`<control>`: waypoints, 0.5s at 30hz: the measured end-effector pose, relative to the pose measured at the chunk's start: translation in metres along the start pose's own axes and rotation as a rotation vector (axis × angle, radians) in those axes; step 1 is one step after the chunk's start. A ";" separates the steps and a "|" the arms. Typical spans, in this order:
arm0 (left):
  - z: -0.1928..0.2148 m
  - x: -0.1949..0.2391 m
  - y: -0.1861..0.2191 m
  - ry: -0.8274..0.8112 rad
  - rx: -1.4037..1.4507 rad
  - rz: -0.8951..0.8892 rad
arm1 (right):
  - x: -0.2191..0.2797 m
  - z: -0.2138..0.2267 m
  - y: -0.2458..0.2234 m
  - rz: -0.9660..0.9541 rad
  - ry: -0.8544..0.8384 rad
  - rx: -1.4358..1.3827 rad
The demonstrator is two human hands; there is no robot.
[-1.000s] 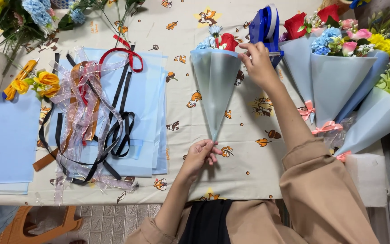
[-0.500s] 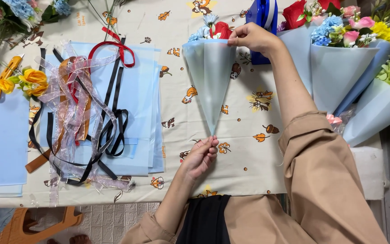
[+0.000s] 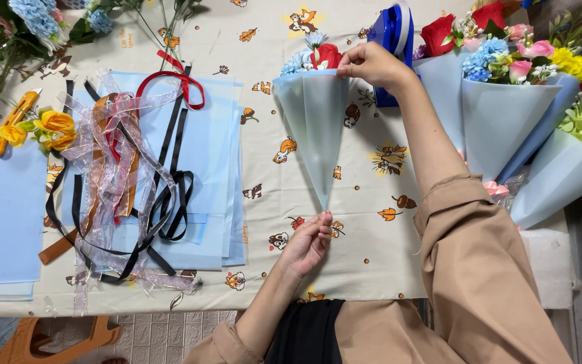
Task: The person wraps a bouquet of artificial flowers in light blue paper, securing the cone shape with tape. They then select a brown ribbon, tie it around the base of the bouquet, and tie a decorative bow.
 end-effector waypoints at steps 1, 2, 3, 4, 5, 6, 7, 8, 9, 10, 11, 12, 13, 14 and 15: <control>-0.002 0.003 0.001 -0.005 -0.002 -0.003 | 0.005 -0.001 -0.008 0.005 0.001 0.003; -0.005 0.006 0.000 -0.074 0.006 0.047 | 0.010 0.000 -0.016 0.008 0.030 0.036; -0.008 0.008 0.000 -0.143 0.014 0.098 | 0.014 0.000 -0.024 0.011 0.058 0.068; -0.006 0.009 0.001 -0.150 0.012 0.092 | 0.022 -0.002 -0.030 0.018 0.058 0.073; -0.005 0.011 0.000 -0.219 0.081 0.212 | 0.029 -0.002 -0.036 0.013 0.139 0.089; -0.004 0.012 0.000 -0.286 0.148 0.332 | 0.037 -0.002 -0.042 0.010 0.222 0.103; -0.015 0.022 0.000 -0.291 0.143 0.326 | 0.045 -0.006 -0.043 0.019 0.223 0.106; -0.025 0.031 -0.002 -0.261 -0.086 0.268 | 0.054 -0.008 -0.042 0.051 0.288 0.070; -0.035 0.040 -0.003 -0.228 -0.313 0.206 | 0.063 -0.011 -0.042 0.083 0.353 0.034; -0.039 0.043 -0.002 -0.231 -0.314 0.204 | 0.073 -0.017 -0.044 0.085 0.352 0.036; -0.043 0.045 -0.001 -0.221 -0.454 0.165 | 0.083 -0.023 -0.047 0.091 0.341 0.052; -0.046 0.048 0.001 -0.209 -0.593 0.124 | 0.093 -0.029 -0.050 0.096 0.331 0.069; -0.048 0.048 0.004 -0.211 -0.593 0.123 | 0.102 -0.036 -0.050 0.098 0.331 0.071; -0.051 0.050 0.008 -0.253 -0.716 0.013 | 0.112 -0.045 -0.050 0.098 0.313 0.069; -0.054 0.051 0.012 -0.293 -0.837 -0.099 | 0.121 -0.053 -0.049 0.098 0.296 0.067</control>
Point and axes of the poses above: each hand's wrist, its own x-axis away from the middle knuckle, its own z-axis out of the back of the hand, y = z × x, the point moved 2 cm from there along -x, towards the middle knuckle, and after that the axes turned 10 degrees about z, right-handed, at the moved point
